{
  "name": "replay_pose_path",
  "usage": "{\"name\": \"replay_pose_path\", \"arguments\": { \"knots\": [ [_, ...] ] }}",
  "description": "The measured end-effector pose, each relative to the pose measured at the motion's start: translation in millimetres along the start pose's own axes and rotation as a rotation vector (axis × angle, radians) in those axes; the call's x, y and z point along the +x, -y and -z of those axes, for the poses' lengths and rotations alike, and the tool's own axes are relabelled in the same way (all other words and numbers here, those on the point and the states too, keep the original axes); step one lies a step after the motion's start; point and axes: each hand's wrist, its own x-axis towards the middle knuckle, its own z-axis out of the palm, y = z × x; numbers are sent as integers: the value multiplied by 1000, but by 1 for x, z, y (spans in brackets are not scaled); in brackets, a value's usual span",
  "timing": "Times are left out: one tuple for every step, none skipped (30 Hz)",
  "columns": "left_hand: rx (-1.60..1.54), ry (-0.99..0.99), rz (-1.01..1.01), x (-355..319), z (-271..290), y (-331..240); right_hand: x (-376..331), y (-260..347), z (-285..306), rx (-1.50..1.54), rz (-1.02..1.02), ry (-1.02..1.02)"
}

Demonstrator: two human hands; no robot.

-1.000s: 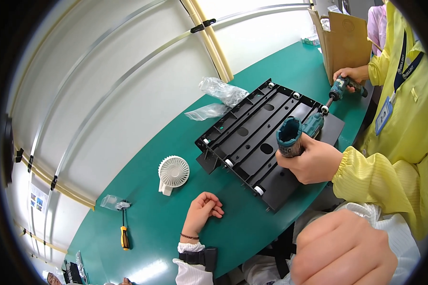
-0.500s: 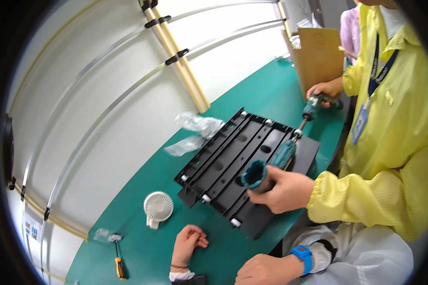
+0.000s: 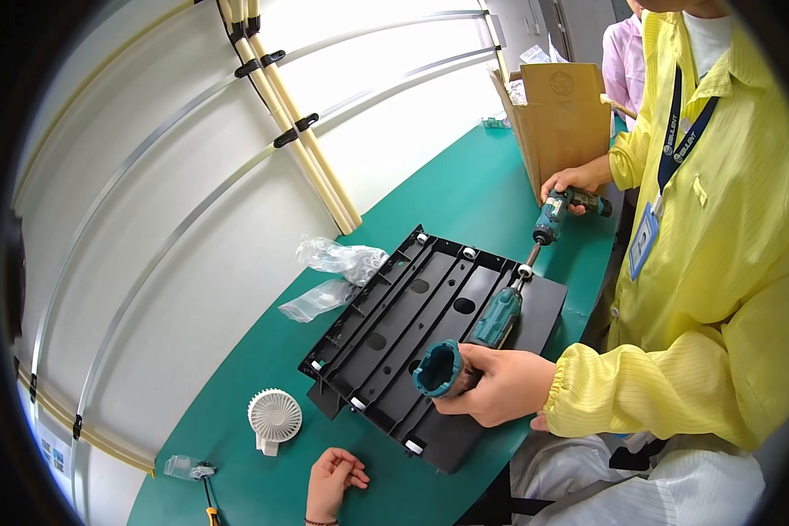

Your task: Assembling black plastic components and fasteners on a manufacturing workbench.

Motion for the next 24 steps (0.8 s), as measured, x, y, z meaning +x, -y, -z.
{"name": "replay_pose_path", "arguments": {
  "knots": [
    [-6,-4,-4,0,2,2,-2,-4,1,-25,-8,-30],
    [-11,-7,-7,0,3,3,-4,-7,2,-49,-17,-60],
    [-9,-16,-7,-2,2,-1,-4,-10,3,-72,-19,-88],
    [-4,-26,-7,-4,-1,-7,-3,-11,4,-98,-25,-120],
    [2,-31,-5,-5,-4,-11,5,2,-2,11,3,-138],
    [6,-30,-5,-4,-5,-10,17,16,-12,119,31,-157],
    [-5,-22,-5,-2,-4,-9,23,21,-25,149,27,-108],
    [-14,-17,-2,-2,-3,-9,28,22,-38,183,26,-58],
    [-8,-19,-2,-3,-3,-8,30,23,-51,168,120,-73],
    [-19,-19,-7,-3,-3,-7,34,26,-57,150,211,-88],
    [-30,-19,-14,-4,-2,-6,35,34,-57,159,224,-75],
    [-28,-17,-18,-4,1,-3,37,34,-56,155,226,-77],
    [-15,-17,-13,-3,4,2,38,35,-56,97,263,-89],
    [-3,-22,-5,-2,5,5,39,33,-55,42,304,-96],
    [-4,-27,-10,-2,7,6,40,34,-52,39,310,-92],
    [-5,-13,-9,0,5,7,39,39,-46,83,291,-117],
    [-7,0,-8,1,4,8,38,44,-42,127,272,-141],
    [-11,3,-10,3,3,9,37,47,-40,123,268,-140],
    [-9,10,-15,2,3,6,40,51,-39,118,281,-148],
    [-7,16,-20,0,2,3,43,53,-38,113,295,-156],
    [-9,12,-24,-1,1,0,47,52,-41,111,299,-152],
    [3,-3,-16,-4,0,-3,51,49,-46,97,340,-182],
    [15,-17,-7,-6,-3,-7,56,47,-50,83,380,-211],
    [12,-23,-10,-7,-2,-7,60,47,-52,83,384,-206]
  ]
}}
